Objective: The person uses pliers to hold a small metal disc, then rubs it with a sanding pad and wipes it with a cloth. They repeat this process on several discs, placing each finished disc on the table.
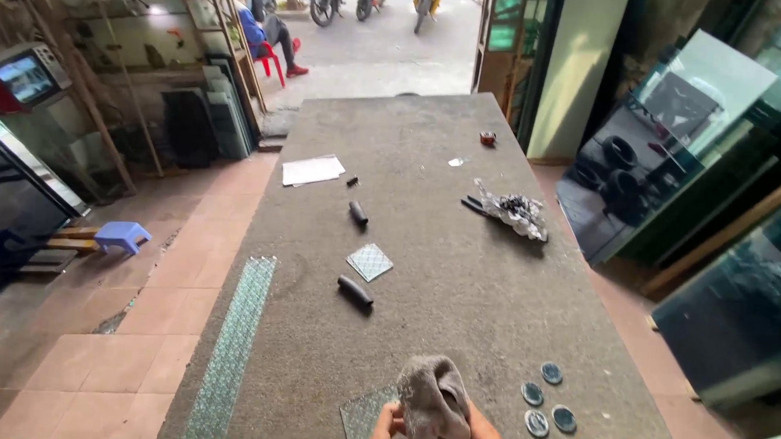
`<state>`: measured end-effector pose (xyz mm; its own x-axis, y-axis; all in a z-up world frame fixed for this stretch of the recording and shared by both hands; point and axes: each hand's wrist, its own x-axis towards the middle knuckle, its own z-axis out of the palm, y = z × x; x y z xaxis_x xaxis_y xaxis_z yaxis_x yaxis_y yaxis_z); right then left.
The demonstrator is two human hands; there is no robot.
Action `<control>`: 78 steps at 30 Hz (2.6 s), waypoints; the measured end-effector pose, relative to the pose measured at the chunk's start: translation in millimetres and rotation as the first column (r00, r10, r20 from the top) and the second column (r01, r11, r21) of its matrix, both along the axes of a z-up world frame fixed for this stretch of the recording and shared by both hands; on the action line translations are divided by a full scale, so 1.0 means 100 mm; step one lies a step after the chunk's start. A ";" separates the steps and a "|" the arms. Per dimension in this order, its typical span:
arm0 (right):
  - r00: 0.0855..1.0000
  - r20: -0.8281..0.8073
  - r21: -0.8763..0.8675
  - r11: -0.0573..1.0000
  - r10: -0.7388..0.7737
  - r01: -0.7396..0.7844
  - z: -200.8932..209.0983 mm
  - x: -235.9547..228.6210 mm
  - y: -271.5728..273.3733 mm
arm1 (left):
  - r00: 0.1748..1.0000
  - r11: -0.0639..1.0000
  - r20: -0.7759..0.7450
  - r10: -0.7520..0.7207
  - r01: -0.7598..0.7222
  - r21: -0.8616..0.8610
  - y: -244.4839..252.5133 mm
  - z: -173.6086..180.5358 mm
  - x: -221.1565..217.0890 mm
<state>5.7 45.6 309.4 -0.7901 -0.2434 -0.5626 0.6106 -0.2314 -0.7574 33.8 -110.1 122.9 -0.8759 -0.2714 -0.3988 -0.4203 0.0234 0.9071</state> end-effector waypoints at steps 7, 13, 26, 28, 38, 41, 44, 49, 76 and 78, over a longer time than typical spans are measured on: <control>0.728 -0.523 0.555 0.825 0.443 -0.103 -1.51 -0.37 0.57 | 0.991 0.972 -0.069 0.116 -0.099 0.211 0.31 0.67 0.24; 0.722 -0.560 0.474 0.872 0.405 -0.122 -1.09 -0.17 0.49 | 0.969 0.937 -0.095 0.227 -0.191 0.292 0.41 1.10 0.35; 0.494 -0.790 0.370 0.925 0.363 -0.088 -0.83 -0.12 0.73 | 0.977 1.000 -0.213 -0.022 0.023 0.003 0.40 1.48 0.47; 0.451 -0.809 0.363 0.924 0.378 -0.122 -0.93 -0.16 0.83 | 0.977 0.998 -0.212 -0.031 0.020 -0.053 0.39 1.51 0.48; 0.403 -0.912 0.108 0.991 0.070 0.073 -1.60 -0.67 1.82 | 0.929 0.821 -0.240 0.283 -0.105 0.561 0.29 1.53 0.53; 0.247 -0.902 0.361 0.933 0.354 -0.017 -0.74 -0.49 1.34 | 0.927 0.813 -0.256 0.274 -0.080 0.577 0.43 1.53 0.50; 0.661 -0.671 0.190 0.940 0.336 -0.285 -0.47 -0.22 1.05 | 0.925 0.816 -0.291 0.244 -0.034 0.577 0.55 1.48 0.48; 0.802 -0.559 0.069 0.976 0.210 -0.207 -0.43 -0.21 0.94 | 0.879 0.779 -0.429 0.206 0.117 0.616 0.47 1.69 0.45; 0.723 -0.498 0.529 0.829 0.479 -0.184 -0.51 -0.78 1.25 | 0.964 0.963 -0.245 0.105 -0.037 0.266 0.92 1.46 -0.62; 0.794 -0.522 0.515 0.857 0.312 0.001 -0.60 -0.86 1.31 | 0.965 0.950 -0.173 0.199 -0.146 0.278 0.97 1.25 -0.74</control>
<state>-80.5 176.6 249.0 -0.9696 -0.2250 -0.0959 0.0241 0.3023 -0.9529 -40.6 -13.5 248.0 -0.8930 -0.3350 -0.3006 -0.2098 -0.2813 0.9364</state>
